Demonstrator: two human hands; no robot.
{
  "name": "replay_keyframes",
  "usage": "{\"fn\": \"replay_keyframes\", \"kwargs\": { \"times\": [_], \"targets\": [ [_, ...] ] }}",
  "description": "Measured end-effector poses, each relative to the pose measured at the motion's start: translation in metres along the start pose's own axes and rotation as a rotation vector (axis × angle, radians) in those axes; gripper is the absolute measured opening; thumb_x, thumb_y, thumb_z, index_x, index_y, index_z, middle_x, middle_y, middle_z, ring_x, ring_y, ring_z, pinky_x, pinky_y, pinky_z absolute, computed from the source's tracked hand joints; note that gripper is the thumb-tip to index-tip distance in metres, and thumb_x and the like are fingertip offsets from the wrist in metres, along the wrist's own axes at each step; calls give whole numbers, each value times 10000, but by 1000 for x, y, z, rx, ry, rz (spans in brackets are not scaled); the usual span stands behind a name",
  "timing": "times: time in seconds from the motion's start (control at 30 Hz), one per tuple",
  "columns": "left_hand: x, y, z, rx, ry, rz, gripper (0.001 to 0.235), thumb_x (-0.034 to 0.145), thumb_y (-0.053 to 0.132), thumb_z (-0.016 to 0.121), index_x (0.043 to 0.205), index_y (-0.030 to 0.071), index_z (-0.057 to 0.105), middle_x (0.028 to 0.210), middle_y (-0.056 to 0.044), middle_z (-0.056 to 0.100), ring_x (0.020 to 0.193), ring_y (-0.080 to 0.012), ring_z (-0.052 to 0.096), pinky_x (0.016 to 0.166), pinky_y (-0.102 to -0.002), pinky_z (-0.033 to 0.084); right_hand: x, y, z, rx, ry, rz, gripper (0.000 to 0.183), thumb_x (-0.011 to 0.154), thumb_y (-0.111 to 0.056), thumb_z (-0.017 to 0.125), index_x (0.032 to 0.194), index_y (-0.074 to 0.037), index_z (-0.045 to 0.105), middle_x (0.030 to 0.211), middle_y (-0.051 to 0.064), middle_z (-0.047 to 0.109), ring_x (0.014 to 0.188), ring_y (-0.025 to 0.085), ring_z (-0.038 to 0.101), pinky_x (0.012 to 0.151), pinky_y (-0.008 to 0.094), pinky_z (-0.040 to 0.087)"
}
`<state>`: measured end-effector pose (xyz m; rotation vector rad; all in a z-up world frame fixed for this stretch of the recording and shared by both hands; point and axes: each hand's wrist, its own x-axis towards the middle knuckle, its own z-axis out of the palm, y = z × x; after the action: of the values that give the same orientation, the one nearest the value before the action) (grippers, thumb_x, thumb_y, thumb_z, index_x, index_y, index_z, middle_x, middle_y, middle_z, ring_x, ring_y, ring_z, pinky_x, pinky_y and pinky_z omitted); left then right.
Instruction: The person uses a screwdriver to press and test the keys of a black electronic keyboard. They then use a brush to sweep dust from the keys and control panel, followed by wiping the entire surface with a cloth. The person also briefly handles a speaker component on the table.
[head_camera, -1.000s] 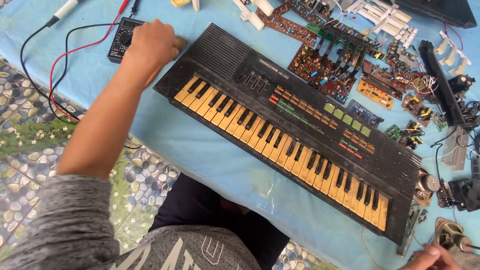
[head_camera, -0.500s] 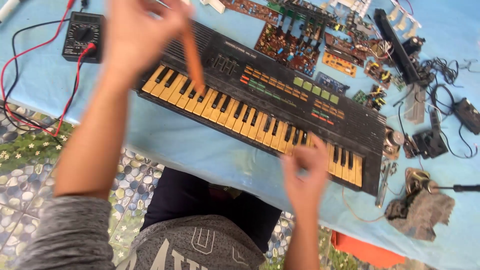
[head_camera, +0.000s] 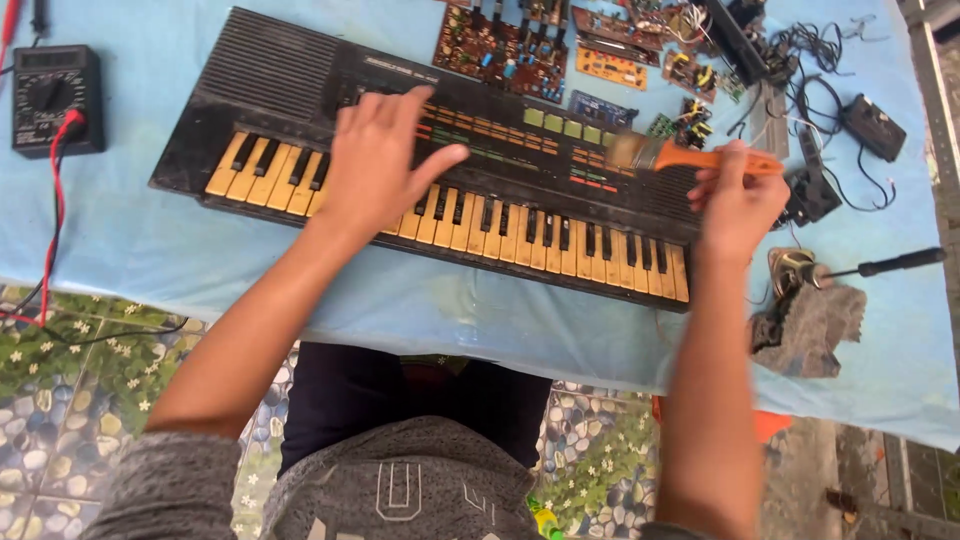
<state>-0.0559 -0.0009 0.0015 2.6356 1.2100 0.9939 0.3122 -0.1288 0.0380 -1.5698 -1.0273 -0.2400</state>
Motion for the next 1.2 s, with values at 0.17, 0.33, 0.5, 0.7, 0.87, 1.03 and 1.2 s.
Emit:
{"fn": "replay_keyframes", "kwargs": {
  "times": [0.17, 0.33, 0.5, 0.7, 0.87, 1.03, 1.2],
  "targets": [
    [-19, -24, 11, 89, 103, 119, 639, 1086, 572, 566, 1401, 17, 576, 1332, -137, 590, 1249, -331, 521, 1080, -625, 351, 68, 107, -61, -553, -150, -322, 298, 1184, -130, 682, 912, -10, 689, 757, 100, 704, 637, 225, 665, 551, 422, 478],
    [-21, -24, 20, 33, -11, 67, 690, 1082, 584, 509, 1466, 11, 514, 1389, -157, 595, 1308, -344, 534, 1094, -703, 317, 91, 59, -36, -516, -469, -193, 253, 1224, -198, 671, 1043, -30, 726, 749, 90, 698, 559, 199, 626, 504, 349, 504],
    [-22, -25, 11, -108, -133, -24, 803, 1063, 574, 510, 1584, -5, 312, 1378, -246, 615, 1311, -388, 560, 1123, -749, 212, 92, 52, -15, -326, -634, -93, 266, 1207, -157, 666, 985, -50, 766, 769, 71, 721, 643, 138, 702, 628, 306, 556],
    [-23, -22, 3, 1, -202, 16, 907, 1007, 712, 463, 1588, 22, 360, 1406, -205, 613, 1366, -370, 529, 1097, -710, 287, 97, 48, -6, -545, -581, 53, 237, 1159, -259, 681, 1026, -88, 776, 716, 61, 697, 507, 144, 623, 402, 335, 454],
    [-22, -20, 3, 20, -277, 30, 1086, 892, 866, 412, 1614, 57, 356, 1531, -226, 504, 1455, -393, 408, 1114, -751, 227, 113, 60, -5, -745, -532, -96, 206, 1131, -226, 774, 973, -94, 771, 688, 40, 656, 532, 158, 514, 434, 366, 460],
    [-21, -21, 0, 24, -281, 50, 1088, 894, 857, 426, 1621, 51, 356, 1535, -215, 498, 1451, -382, 413, 1114, -742, 234, 115, 56, -9, -548, -494, -294, 184, 1179, -169, 689, 1028, -84, 751, 753, 48, 696, 535, 151, 611, 515, 334, 536],
    [-22, -22, 4, 32, -288, 26, 1080, 895, 858, 423, 1636, 78, 339, 1531, -199, 503, 1437, -368, 430, 1121, -728, 232, 114, 42, -10, -332, -743, 63, 209, 1171, -158, 661, 1014, -40, 733, 923, 95, 756, 503, 120, 604, 451, 257, 495]
  ]
}}
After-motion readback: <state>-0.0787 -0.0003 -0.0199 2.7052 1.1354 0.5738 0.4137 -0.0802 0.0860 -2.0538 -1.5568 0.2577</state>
